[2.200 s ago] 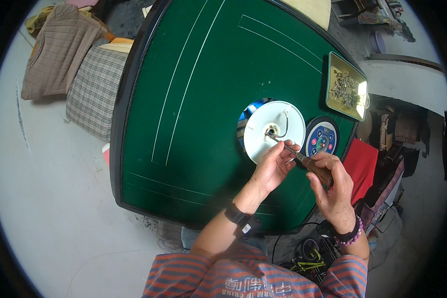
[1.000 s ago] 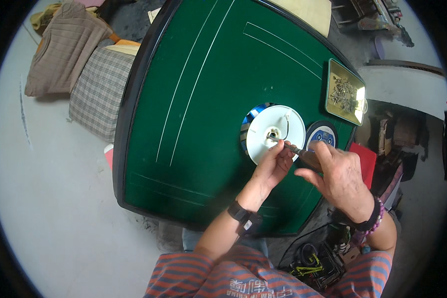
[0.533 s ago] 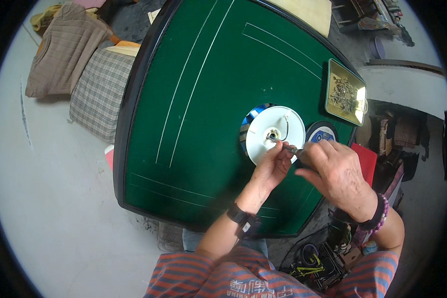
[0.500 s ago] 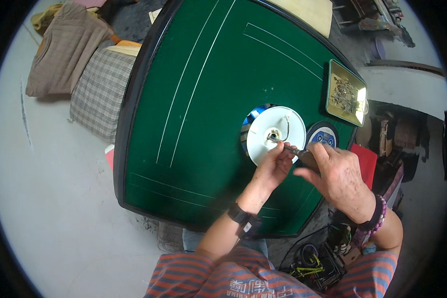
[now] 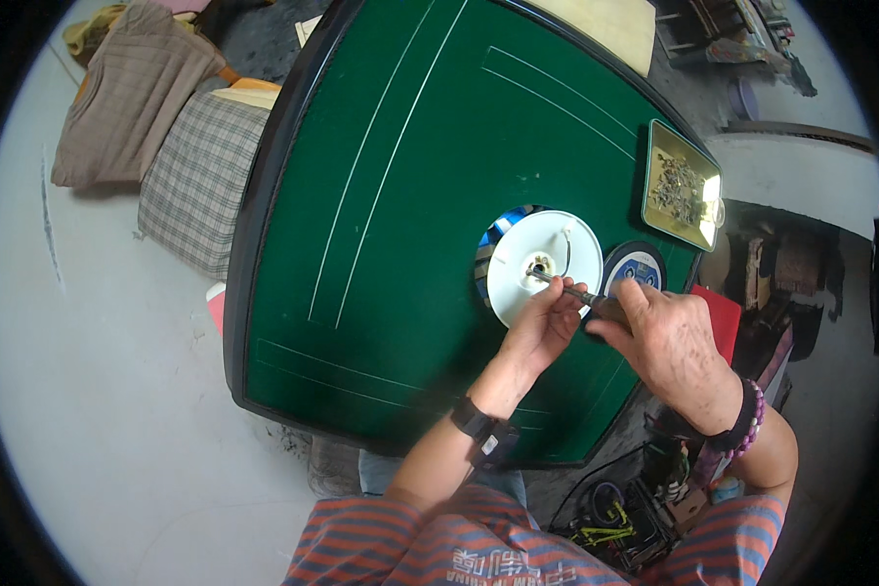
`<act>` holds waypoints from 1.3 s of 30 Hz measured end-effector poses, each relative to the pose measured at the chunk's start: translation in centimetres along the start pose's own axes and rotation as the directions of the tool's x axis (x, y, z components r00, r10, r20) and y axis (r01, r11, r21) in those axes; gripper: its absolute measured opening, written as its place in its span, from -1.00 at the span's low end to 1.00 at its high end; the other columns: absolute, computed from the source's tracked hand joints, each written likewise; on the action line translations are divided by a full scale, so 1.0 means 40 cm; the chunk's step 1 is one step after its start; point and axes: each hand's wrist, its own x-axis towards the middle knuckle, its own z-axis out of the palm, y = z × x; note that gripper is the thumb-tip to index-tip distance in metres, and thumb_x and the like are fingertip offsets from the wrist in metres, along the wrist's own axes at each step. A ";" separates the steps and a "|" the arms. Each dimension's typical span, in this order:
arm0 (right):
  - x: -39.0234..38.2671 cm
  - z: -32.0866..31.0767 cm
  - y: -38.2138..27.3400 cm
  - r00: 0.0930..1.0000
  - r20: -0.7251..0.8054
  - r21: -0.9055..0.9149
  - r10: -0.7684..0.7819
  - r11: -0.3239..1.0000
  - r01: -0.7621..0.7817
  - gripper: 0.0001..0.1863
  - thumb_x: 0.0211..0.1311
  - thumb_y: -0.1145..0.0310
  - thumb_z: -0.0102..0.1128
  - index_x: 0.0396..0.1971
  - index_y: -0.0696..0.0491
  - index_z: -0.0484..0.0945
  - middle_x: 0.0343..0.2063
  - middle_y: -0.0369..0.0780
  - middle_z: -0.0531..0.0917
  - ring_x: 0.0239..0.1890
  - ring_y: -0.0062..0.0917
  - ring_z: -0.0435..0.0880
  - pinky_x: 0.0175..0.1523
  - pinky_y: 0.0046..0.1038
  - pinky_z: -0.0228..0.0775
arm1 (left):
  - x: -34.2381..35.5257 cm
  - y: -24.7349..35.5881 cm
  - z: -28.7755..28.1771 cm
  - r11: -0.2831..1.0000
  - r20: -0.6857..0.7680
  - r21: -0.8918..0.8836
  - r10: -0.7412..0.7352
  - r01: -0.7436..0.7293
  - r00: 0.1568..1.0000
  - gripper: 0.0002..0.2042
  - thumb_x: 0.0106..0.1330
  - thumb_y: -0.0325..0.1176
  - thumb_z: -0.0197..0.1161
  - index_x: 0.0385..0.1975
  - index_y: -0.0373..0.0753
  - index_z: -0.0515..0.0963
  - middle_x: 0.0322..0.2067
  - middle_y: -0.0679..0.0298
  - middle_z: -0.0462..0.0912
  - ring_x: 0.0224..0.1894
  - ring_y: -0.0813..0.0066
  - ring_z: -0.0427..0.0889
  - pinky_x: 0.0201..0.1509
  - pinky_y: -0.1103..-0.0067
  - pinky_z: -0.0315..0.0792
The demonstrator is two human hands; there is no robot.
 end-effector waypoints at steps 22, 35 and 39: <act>0.017 -0.006 0.014 0.966 -0.137 -0.021 -0.221 0.975 0.220 -0.78 -0.07 0.38 0.28 -0.43 0.10 0.44 -0.41 -0.19 0.44 -0.37 -0.40 0.54 -0.36 -0.37 0.39 | 0.002 0.007 -0.002 0.994 -0.007 -0.109 0.016 -0.017 1.000 -0.76 0.35 -0.37 0.14 -0.05 -0.32 0.46 -0.10 0.17 0.63 -0.15 0.52 0.63 -0.15 0.67 0.54; 0.007 0.026 0.007 0.949 -0.270 0.086 -0.161 0.978 0.190 -0.76 -0.12 0.44 0.21 -0.37 0.11 0.45 -0.46 -0.17 0.39 -0.40 -0.39 0.50 -0.40 -0.38 0.33 | -0.010 -0.001 -0.016 0.993 0.078 -0.119 0.021 -0.012 0.997 -0.79 0.41 -0.31 0.07 -0.08 -0.27 0.46 -0.07 0.18 0.61 -0.08 0.53 0.60 -0.11 0.65 0.53; -0.021 0.024 -0.002 0.989 0.037 0.033 0.140 0.989 -0.141 -0.78 -0.11 0.46 0.19 -0.39 0.11 0.44 -0.49 -0.18 0.37 -0.41 -0.40 0.50 -0.39 -0.38 0.35 | -0.007 -0.001 -0.008 0.999 0.049 -0.040 0.000 0.002 0.999 -0.80 0.42 -0.30 0.05 -0.09 -0.25 0.47 -0.09 0.19 0.62 -0.10 0.55 0.60 -0.11 0.66 0.52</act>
